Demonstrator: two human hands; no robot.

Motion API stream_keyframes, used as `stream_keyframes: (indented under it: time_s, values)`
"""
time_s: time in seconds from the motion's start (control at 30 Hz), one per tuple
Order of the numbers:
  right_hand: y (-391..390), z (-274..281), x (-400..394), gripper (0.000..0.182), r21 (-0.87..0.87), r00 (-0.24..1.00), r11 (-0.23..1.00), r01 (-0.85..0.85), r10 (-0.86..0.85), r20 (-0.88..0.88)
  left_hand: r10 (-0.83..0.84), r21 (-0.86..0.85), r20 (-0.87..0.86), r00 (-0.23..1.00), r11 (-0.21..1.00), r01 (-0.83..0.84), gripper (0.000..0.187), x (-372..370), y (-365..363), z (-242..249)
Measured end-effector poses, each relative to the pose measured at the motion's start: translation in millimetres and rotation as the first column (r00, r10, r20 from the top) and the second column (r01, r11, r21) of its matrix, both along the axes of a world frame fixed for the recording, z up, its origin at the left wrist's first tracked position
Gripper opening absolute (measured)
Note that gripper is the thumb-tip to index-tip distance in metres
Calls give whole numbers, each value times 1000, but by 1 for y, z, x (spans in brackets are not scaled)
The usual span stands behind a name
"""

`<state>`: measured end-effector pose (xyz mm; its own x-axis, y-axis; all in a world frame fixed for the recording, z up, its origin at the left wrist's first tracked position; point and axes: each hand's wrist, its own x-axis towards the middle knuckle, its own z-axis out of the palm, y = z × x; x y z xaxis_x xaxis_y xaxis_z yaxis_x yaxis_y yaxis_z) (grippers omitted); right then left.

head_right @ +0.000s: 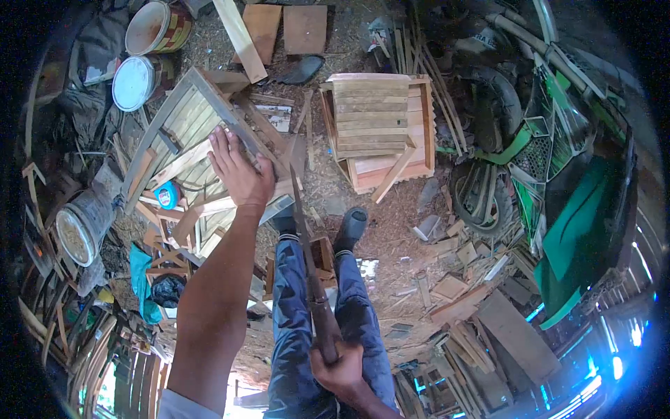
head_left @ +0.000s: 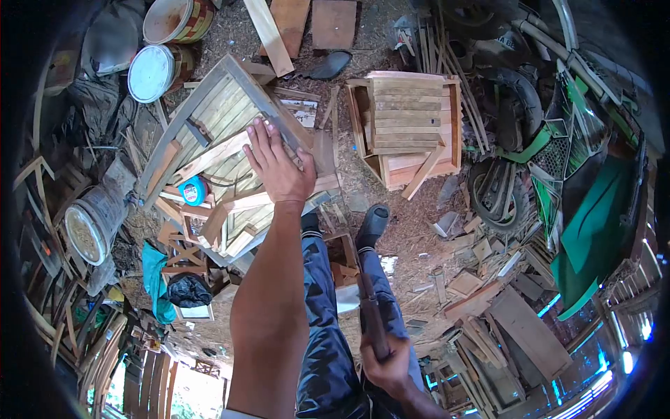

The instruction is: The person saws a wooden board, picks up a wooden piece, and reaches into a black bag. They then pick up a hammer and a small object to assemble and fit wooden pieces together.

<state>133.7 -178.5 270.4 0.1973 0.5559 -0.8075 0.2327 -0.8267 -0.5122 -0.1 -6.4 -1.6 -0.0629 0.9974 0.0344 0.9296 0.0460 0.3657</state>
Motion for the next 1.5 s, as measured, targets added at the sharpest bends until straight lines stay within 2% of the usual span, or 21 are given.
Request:
stream_keyframes:
  time_s: [0.07,0.13,0.2,0.23,0.33,0.43,0.5,0.57,0.6,0.67,0.73,0.83,0.9,0.93,0.97,1.07,1.2,1.33,1.43,1.47,1.5]
  values:
    - [6,-5,-5,18,78,997,996,54,-57,44,-1,0,12,1000,1000,1,70,2,1,-1]
    - [32,-61,-8,22,162,992,986,-42,21,124,1,12,15,1000,1000,-2,70,2,0,0]
    - [79,-123,-11,24,127,995,992,-25,12,102,-5,48,21,1000,999,4,70,0,1,-5]
    - [71,-127,-11,23,167,994,986,-13,-5,107,-4,39,12,1000,999,4,71,0,1,-6]
    - [51,-89,-9,21,162,996,987,-10,-5,90,-6,41,5,1000,999,6,70,0,-1,-3]
    - [8,0,-2,11,23,999,999,25,-26,34,5,15,13,1000,1000,-5,69,2,-2,-1]
    - [13,-15,-5,15,87,998,994,59,-61,12,5,24,14,1000,1000,-5,69,-1,3,-3]
    - [39,-51,-7,13,-28,999,1000,-6,7,39,4,17,20,1000,1000,-4,68,2,-1,-3]
    - [68,-80,-8,27,-165,994,982,-90,99,47,9,23,14,1000,1000,-9,68,4,0,-3]
    - [93,-112,-12,35,-39,986,992,-124,127,105,-3,35,-6,1000,999,3,68,3,-1,-4]
    - [81,-91,-14,42,38,988,992,-122,118,95,-11,24,-14,1000,1000,12,67,-3,-2,-3]
    - [15,-3,-2,30,-51,997,996,-77,78,23,3,27,-2,1000,1000,-3,67,2,3,-5]
    - [10,6,-5,21,-62,999,997,-41,42,22,0,8,-3,1000,1000,0,67,0,1,-1]
    - [20,-18,-8,13,36,996,999,-29,26,81,-2,0,6,1000,1000,2,68,3,-4,0]
    - [34,-43,-11,17,131,990,991,-28,10,142,-1,6,14,1000,1000,0,69,3,-3,-1]
    - [92,-154,-16,27,125,982,991,-50,26,188,0,6,9,1000,1000,0,70,5,1,-4]
    - [87,-82,-5,29,70,989,992,-104,95,116,-12,4,25,1000,1000,12,68,4,-1,-4]
    - [10,18,-2,34,-195,995,975,-101,101,-13,-11,-5,-10,1000,1000,11,68,-1,-1,-2]
    - [48,-35,-8,24,-36,989,995,-92,95,110,-1,10,16,1000,1000,1,69,1,-2,-2]
    - [55,-84,-12,22,98,991,993,-64,52,125,5,12,20,1000,1000,-5,69,1,0,-1]
    - [88,-112,-14,27,-39,987,997,-62,67,147,-16,37,25,1000,999,15,68,1,-1,-4]
